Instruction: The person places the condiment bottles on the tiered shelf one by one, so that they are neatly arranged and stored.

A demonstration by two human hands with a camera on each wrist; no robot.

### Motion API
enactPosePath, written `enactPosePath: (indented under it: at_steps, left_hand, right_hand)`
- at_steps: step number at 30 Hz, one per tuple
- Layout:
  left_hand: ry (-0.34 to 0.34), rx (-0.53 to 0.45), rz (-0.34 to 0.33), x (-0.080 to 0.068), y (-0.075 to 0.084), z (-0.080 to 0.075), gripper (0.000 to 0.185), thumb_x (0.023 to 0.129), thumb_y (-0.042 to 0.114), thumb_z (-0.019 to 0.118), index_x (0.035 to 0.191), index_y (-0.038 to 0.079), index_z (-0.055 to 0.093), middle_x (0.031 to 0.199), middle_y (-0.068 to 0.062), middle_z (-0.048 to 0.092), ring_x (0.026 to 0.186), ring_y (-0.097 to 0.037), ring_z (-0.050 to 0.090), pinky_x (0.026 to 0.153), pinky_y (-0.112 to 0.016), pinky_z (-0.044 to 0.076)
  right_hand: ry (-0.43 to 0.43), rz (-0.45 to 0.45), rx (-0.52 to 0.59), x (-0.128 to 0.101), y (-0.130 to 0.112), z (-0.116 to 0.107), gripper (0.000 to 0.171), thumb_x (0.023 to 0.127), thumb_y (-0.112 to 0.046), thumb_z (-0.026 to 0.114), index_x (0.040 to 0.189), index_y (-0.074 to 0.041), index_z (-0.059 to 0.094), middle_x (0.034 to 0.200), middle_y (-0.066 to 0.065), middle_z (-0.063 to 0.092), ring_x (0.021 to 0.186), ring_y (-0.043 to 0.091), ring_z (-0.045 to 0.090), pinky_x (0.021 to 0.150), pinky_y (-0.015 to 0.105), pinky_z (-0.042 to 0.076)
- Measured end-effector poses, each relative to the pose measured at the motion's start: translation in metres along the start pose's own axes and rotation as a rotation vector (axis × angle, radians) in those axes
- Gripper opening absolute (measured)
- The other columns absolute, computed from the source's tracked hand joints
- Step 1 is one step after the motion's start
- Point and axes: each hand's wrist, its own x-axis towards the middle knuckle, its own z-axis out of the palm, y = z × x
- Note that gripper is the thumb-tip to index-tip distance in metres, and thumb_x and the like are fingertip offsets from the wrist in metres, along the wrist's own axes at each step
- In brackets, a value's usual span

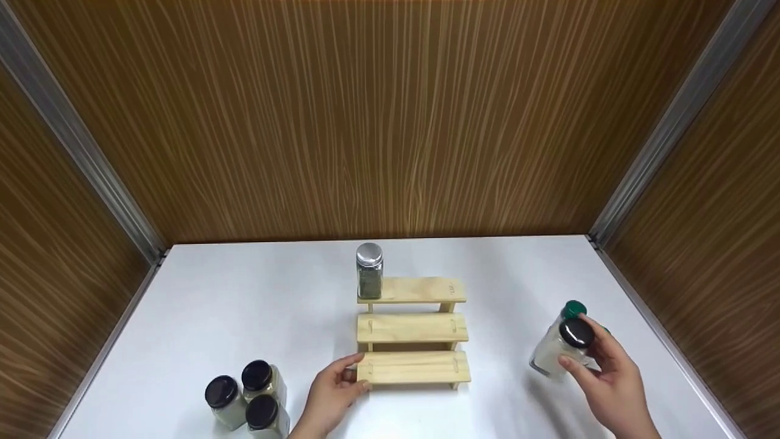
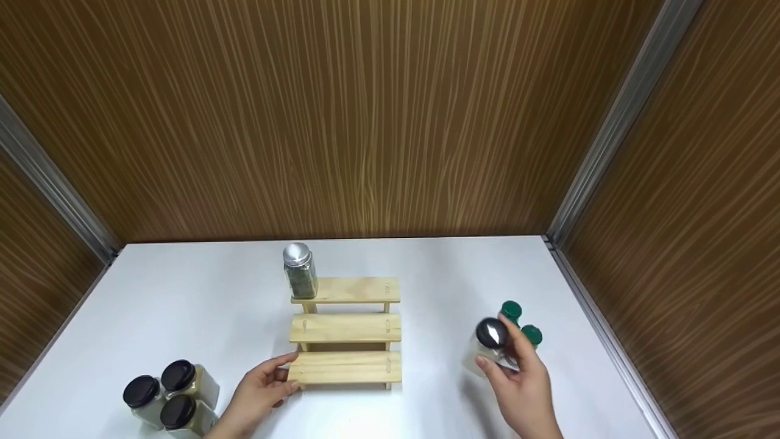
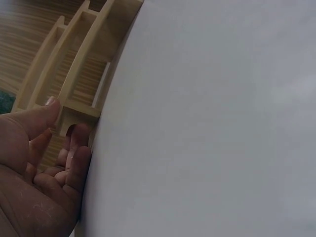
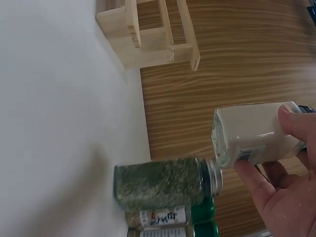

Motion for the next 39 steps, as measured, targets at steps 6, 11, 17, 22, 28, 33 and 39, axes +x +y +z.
enactPosePath:
  at_steps: [6, 11, 17, 22, 28, 33, 39]
  left_hand:
    - [0.019, 0.029, -0.001, 0.001, 0.0, 0.002, 0.059, 0.088, -0.006, 0.08, 0.143, -0.008, 0.059, 0.1, -0.01, 0.068, 0.082, -0.014, 0.062, 0.062, -0.021, 0.051]
    - [0.022, 0.043, 0.023, 0.0, 0.001, 0.001, 0.06, 0.087, -0.007, 0.08, 0.143, -0.009, 0.058, 0.102, -0.011, 0.069, 0.086, -0.016, 0.064, 0.067, -0.021, 0.055]
    - [0.038, 0.042, 0.015, 0.001, 0.002, 0.0, 0.059, 0.087, -0.006, 0.081, 0.142, -0.008, 0.059, 0.1, -0.01, 0.069, 0.085, -0.015, 0.064, 0.066, -0.021, 0.054]
    - [0.027, 0.034, 0.008, 0.002, 0.0, 0.003, 0.058, 0.087, -0.006, 0.08, 0.142, -0.008, 0.06, 0.1, -0.01, 0.068, 0.084, -0.015, 0.062, 0.064, -0.021, 0.052]
    - [0.011, 0.014, 0.024, 0.004, -0.002, 0.005, 0.057, 0.087, -0.007, 0.079, 0.141, -0.009, 0.06, 0.098, -0.009, 0.067, 0.081, -0.014, 0.061, 0.062, -0.019, 0.05]
    - [0.003, 0.004, 0.053, 0.006, -0.004, 0.004, 0.057, 0.089, -0.007, 0.079, 0.141, -0.011, 0.059, 0.096, -0.009, 0.067, 0.08, -0.014, 0.059, 0.061, -0.019, 0.049]
    - [0.003, 0.027, 0.025, 0.006, -0.003, 0.003, 0.058, 0.088, -0.005, 0.08, 0.142, -0.01, 0.058, 0.096, -0.007, 0.068, 0.079, -0.013, 0.06, 0.061, -0.019, 0.049]
  right_hand:
    - [-0.06, -0.132, 0.111, 0.024, -0.001, 0.018, 0.075, 0.077, 0.031, 0.073, 0.147, 0.013, 0.051, 0.129, -0.018, 0.067, 0.116, -0.002, 0.064, 0.094, 0.012, 0.05]
    - [-0.108, -0.136, 0.128, 0.041, -0.008, 0.034, 0.073, 0.08, 0.026, 0.075, 0.148, 0.012, 0.051, 0.13, -0.014, 0.067, 0.117, -0.001, 0.064, 0.093, 0.013, 0.052]
    - [-0.196, -0.029, 0.097, 0.06, -0.026, 0.055, 0.071, 0.088, 0.014, 0.078, 0.153, 0.0, 0.052, 0.143, 0.017, 0.063, 0.119, -0.002, 0.061, 0.091, 0.016, 0.054]
    - [-0.26, 0.065, 0.091, 0.07, -0.036, 0.069, 0.07, 0.094, 0.005, 0.076, 0.158, -0.008, 0.049, 0.15, 0.016, 0.059, 0.131, 0.013, 0.06, 0.097, 0.02, 0.053]
    - [-0.278, 0.035, 0.117, 0.078, -0.036, 0.087, 0.07, 0.093, 0.01, 0.075, 0.156, -0.003, 0.049, 0.147, 0.018, 0.061, 0.135, 0.031, 0.059, 0.1, 0.019, 0.05]
    - [-0.273, -0.011, 0.14, 0.088, -0.036, 0.105, 0.068, 0.091, 0.013, 0.075, 0.153, -0.001, 0.052, 0.143, 0.019, 0.064, 0.129, 0.026, 0.063, 0.101, 0.019, 0.05]
    - [-0.293, -0.052, 0.214, 0.098, -0.041, 0.129, 0.063, 0.09, 0.016, 0.074, 0.149, 0.006, 0.054, 0.135, 0.024, 0.067, 0.113, 0.009, 0.066, 0.092, 0.023, 0.056]
